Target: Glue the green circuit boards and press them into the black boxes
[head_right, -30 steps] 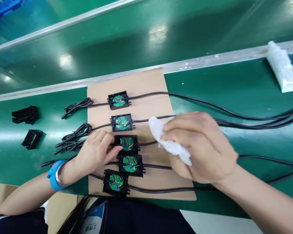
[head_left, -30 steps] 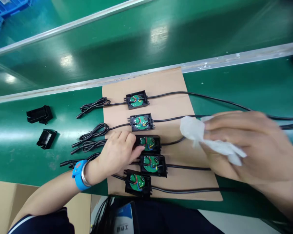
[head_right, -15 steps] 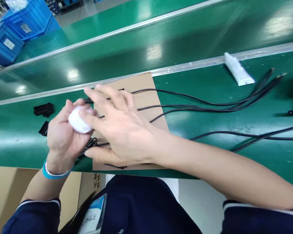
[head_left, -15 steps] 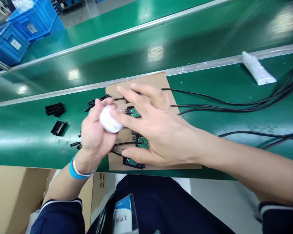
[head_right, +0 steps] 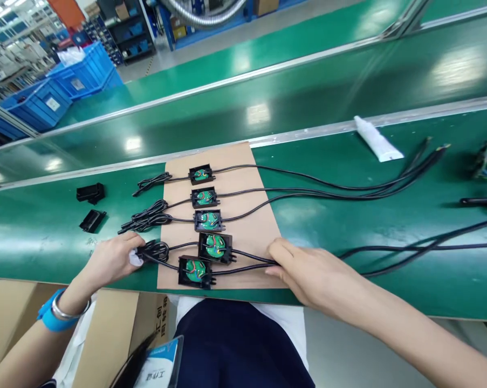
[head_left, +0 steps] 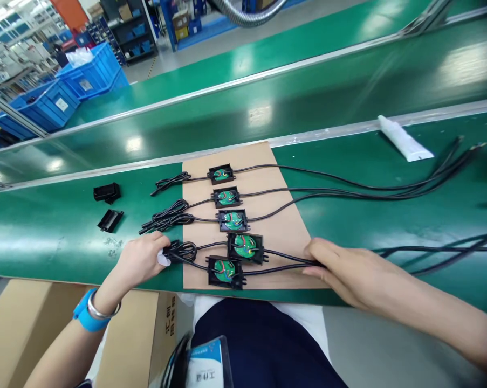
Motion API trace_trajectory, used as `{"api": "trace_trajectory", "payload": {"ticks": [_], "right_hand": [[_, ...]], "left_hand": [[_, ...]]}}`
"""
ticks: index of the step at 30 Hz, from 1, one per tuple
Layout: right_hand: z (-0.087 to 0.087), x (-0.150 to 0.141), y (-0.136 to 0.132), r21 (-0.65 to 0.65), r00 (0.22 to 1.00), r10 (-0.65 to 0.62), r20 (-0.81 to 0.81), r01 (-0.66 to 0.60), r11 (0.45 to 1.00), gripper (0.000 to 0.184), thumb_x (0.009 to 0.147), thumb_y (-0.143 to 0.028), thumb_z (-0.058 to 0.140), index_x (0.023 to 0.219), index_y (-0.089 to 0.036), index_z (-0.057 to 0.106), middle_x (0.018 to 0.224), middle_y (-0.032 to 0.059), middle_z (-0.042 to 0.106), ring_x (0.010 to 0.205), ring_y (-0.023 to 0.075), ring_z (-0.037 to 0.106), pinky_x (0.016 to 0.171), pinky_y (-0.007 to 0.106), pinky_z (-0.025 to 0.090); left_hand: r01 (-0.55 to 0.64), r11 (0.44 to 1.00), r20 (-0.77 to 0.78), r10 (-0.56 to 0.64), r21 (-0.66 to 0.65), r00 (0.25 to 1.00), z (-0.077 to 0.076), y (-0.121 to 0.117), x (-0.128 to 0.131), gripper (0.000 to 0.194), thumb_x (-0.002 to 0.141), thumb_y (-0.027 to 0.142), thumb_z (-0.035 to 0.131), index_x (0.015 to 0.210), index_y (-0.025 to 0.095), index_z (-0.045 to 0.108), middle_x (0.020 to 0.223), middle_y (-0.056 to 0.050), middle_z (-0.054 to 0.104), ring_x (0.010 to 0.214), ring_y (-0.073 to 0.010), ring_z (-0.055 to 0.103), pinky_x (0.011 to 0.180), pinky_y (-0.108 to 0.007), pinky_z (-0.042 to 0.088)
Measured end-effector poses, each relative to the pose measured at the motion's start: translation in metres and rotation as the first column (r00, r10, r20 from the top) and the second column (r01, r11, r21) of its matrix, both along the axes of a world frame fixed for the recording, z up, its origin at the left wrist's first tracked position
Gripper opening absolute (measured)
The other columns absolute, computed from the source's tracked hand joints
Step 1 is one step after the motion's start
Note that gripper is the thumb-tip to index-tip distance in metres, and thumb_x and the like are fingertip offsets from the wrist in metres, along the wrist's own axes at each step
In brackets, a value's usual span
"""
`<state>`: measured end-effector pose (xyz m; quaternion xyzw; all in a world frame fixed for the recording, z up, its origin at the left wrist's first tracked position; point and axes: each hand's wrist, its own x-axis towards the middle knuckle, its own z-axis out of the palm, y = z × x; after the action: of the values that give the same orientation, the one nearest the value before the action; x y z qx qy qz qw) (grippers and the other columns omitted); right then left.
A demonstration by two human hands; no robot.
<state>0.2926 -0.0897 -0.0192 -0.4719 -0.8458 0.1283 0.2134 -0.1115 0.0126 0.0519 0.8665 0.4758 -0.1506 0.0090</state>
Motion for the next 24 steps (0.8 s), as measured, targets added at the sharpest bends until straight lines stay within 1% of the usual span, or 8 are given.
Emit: {"api": "trace_trajectory", "payload": {"ticks": [6,10,13,15,17,19,21,24], "right_hand": [[0.027,0.025,0.105,0.142,0.983,-0.178,0.038,0.171,0.975,0.021,0.098,-0.042,0.046,0.092,-0.022,0.051,0.085,0.0070,0.060,0.064,0.0184,0.056,0.056,0.030,0.042],[0.000,0.030,0.176,-0.006,0.980,-0.146,0.133,0.148,0.989,0.031,0.095,-0.041,0.041,0.101,-0.018,0.062,0.115,0.0153,0.059,0.100,0.0271,0.059,0.084,0.040,0.048],[-0.027,0.047,0.180,-0.063,0.964,-0.167,0.208,0.183,0.981,0.063,0.084,-0.064,0.053,0.127,-0.019,0.061,0.141,0.0217,0.047,0.127,0.0425,0.044,0.098,0.058,0.040],[-0.039,0.066,0.167,-0.120,0.942,-0.181,0.283,0.222,0.968,0.105,0.065,-0.077,0.065,0.150,-0.020,0.041,0.150,0.0243,0.038,0.134,0.0492,0.034,0.100,0.064,0.035],[-0.040,0.084,0.150,-0.139,0.920,-0.196,0.339,0.255,0.957,0.123,0.057,-0.075,0.071,0.156,-0.015,0.028,0.147,0.0266,0.040,0.132,0.0499,0.036,0.100,0.064,0.035],[-0.032,0.092,0.136,-0.129,0.904,-0.189,0.383,0.255,0.958,0.104,0.070,-0.060,0.067,0.154,-0.009,0.031,0.136,0.0276,0.050,0.123,0.0459,0.046,0.096,0.060,0.038],[-0.020,0.090,0.128,-0.132,0.894,-0.158,0.420,0.232,0.964,0.074,0.078,-0.035,0.059,0.145,-0.006,0.043,0.120,0.0241,0.061,0.111,0.0378,0.056,0.092,0.051,0.043],[-0.009,0.082,0.129,-0.118,0.868,-0.164,0.468,0.245,0.962,0.048,0.076,-0.016,0.053,0.123,-0.011,0.058,0.108,0.0155,0.065,0.097,0.0260,0.062,0.083,0.035,0.045]], "left_hand": [[-0.137,0.961,0.095,0.117,0.239,0.989,0.036,0.068,0.019,0.028,0.082,0.048,0.060,0.090,0.022,0.062,0.106,-0.006,0.065,0.095,-0.0265,0.067,0.070,-0.031,0.048],[-0.097,0.995,0.008,0.098,-0.017,0.995,0.024,0.138,0.028,0.055,0.071,0.054,0.073,0.110,0.017,0.061,0.147,-0.017,0.046,0.127,-0.0353,0.055,0.093,-0.036,0.049],[-0.062,0.985,-0.012,0.061,-0.158,0.998,0.008,0.155,0.018,0.110,0.053,0.059,0.084,0.142,0.011,0.040,0.156,-0.023,0.035,0.136,-0.0351,0.048,0.101,-0.033,0.046],[-0.050,0.972,-0.040,0.041,-0.231,0.998,-0.001,0.148,0.012,0.144,0.043,0.059,0.088,0.156,0.012,0.012,0.162,-0.028,0.017,0.131,-0.0377,0.053,0.098,-0.035,0.049],[-0.058,0.968,-0.106,0.032,-0.245,0.994,-0.007,0.135,0.011,0.160,0.037,0.057,0.090,0.157,0.016,-0.006,0.161,-0.033,-0.003,0.115,-0.0426,0.063,0.089,-0.040,0.053],[-0.051,0.984,-0.137,0.028,-0.169,0.990,-0.010,0.128,0.011,0.157,0.040,0.054,0.088,0.157,0.018,-0.010,0.160,-0.036,-0.001,0.104,-0.0443,0.068,0.083,-0.043,0.054],[-0.046,0.996,-0.080,0.040,-0.079,0.996,-0.011,0.133,0.010,0.139,0.053,0.054,0.080,0.157,0.012,-0.002,0.153,-0.035,0.026,0.103,-0.0430,0.068,0.084,-0.045,0.054],[-0.033,0.999,-0.065,0.032,-0.010,0.997,-0.013,0.161,0.007,0.091,0.069,0.054,0.065,0.144,0.013,0.036,0.132,-0.024,0.054,0.092,-0.0421,0.070,0.077,-0.051,0.055]]}}
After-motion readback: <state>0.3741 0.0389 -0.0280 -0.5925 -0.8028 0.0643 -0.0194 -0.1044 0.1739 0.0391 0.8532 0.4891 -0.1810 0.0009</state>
